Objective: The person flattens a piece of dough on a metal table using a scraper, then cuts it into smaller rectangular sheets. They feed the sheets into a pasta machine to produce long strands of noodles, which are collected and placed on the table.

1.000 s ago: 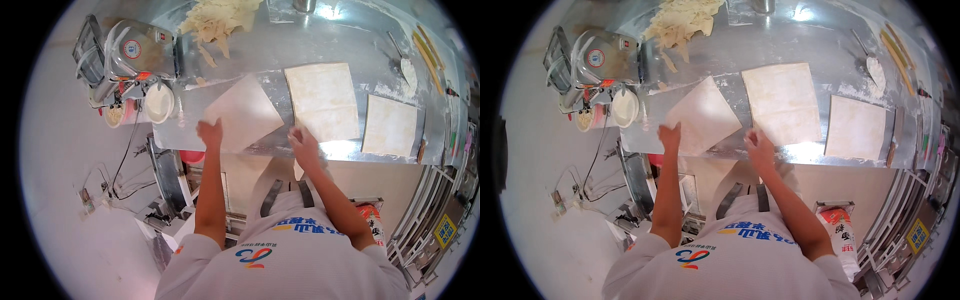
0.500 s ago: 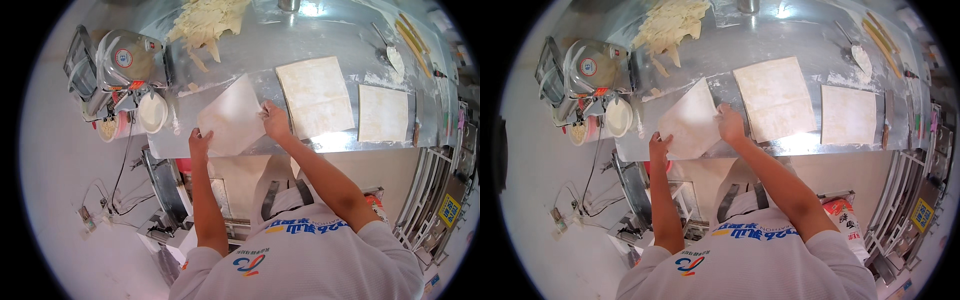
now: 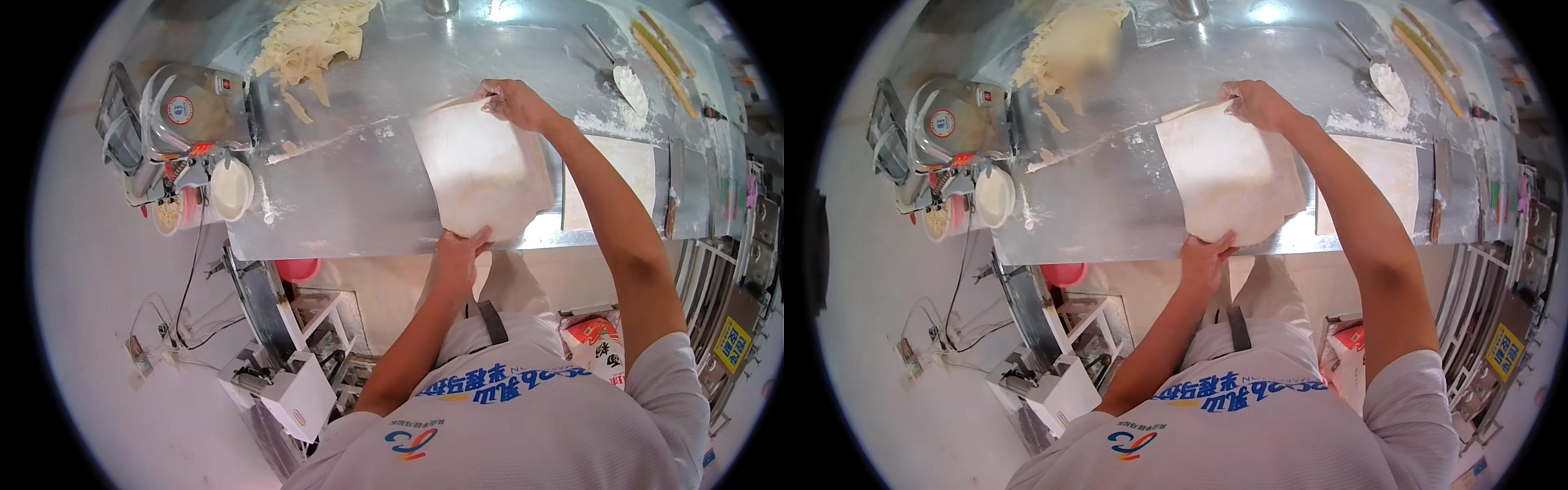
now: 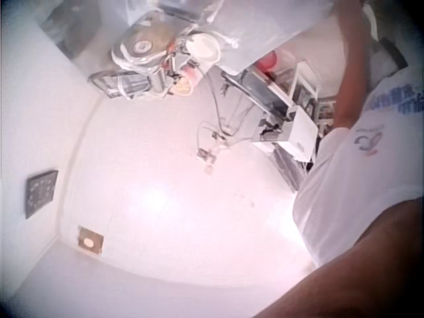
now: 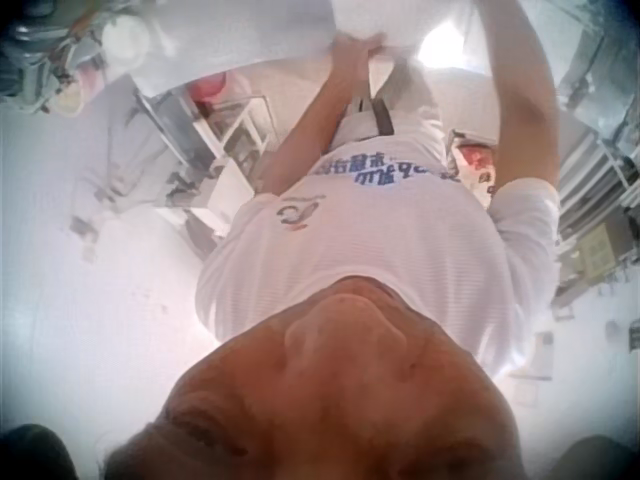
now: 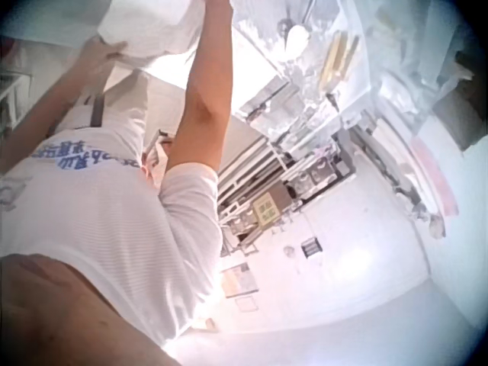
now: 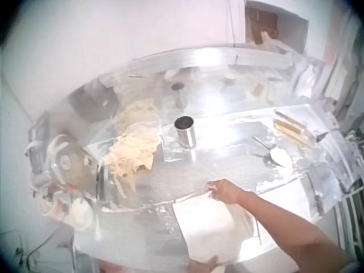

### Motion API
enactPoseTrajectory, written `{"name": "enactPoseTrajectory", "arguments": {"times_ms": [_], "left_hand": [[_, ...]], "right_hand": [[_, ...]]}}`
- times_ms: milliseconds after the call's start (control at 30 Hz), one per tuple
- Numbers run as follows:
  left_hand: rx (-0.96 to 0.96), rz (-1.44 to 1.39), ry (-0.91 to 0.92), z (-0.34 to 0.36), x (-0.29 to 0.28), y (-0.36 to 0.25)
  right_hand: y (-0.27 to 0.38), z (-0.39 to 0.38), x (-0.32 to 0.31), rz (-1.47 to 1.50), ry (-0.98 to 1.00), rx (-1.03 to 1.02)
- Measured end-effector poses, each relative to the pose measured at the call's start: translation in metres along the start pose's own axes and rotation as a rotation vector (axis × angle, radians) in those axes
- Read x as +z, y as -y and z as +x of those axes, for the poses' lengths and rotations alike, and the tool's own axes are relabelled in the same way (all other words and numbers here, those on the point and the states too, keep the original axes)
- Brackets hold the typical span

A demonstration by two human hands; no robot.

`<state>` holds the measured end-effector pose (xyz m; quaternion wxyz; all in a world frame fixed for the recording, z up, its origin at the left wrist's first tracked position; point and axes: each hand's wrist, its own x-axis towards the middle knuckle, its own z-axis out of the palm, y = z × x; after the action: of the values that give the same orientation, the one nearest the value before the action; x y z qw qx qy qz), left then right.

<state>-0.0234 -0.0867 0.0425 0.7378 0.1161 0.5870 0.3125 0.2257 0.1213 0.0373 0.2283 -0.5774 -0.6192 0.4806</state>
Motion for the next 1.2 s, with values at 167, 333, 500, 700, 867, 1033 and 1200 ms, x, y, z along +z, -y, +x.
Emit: {"name": "enactPoseTrajectory", "arguments": {"times_ms": [167,333,500,700,867,1033,1200], "left_hand": [[0.083,0.008,-0.103,0.023,0.017,0.032],[0.152,0.143,-0.171,0.023,0.02,0.032],[0.16,0.327,-0.225,0.033,0.019,0.027],[0.003,0.438,-0.126,0.022,0.036,0.025],[-0.159,0.812,0.026,-0.021,0.09,0.037],[0.496,1.319,0.25,-0.005,0.165,0.097],[0.545,1.44,0.062,0.017,0.208,0.138]], "right_hand": [[-0.036,0.012,-0.005,0.076,-0.097,-0.099],[-0.055,0.016,0.005,-0.119,-0.175,-0.101],[-0.063,0.009,0.011,-0.252,-0.368,-0.118],[-0.086,0.006,0.027,-0.359,-0.73,-0.354],[-0.081,-0.103,-0.013,-0.162,-0.889,-0.074],[-0.165,-0.264,-0.063,-0.266,-1.148,0.389],[-0.232,-0.328,-0.072,-0.343,-1.108,0.712]]}}
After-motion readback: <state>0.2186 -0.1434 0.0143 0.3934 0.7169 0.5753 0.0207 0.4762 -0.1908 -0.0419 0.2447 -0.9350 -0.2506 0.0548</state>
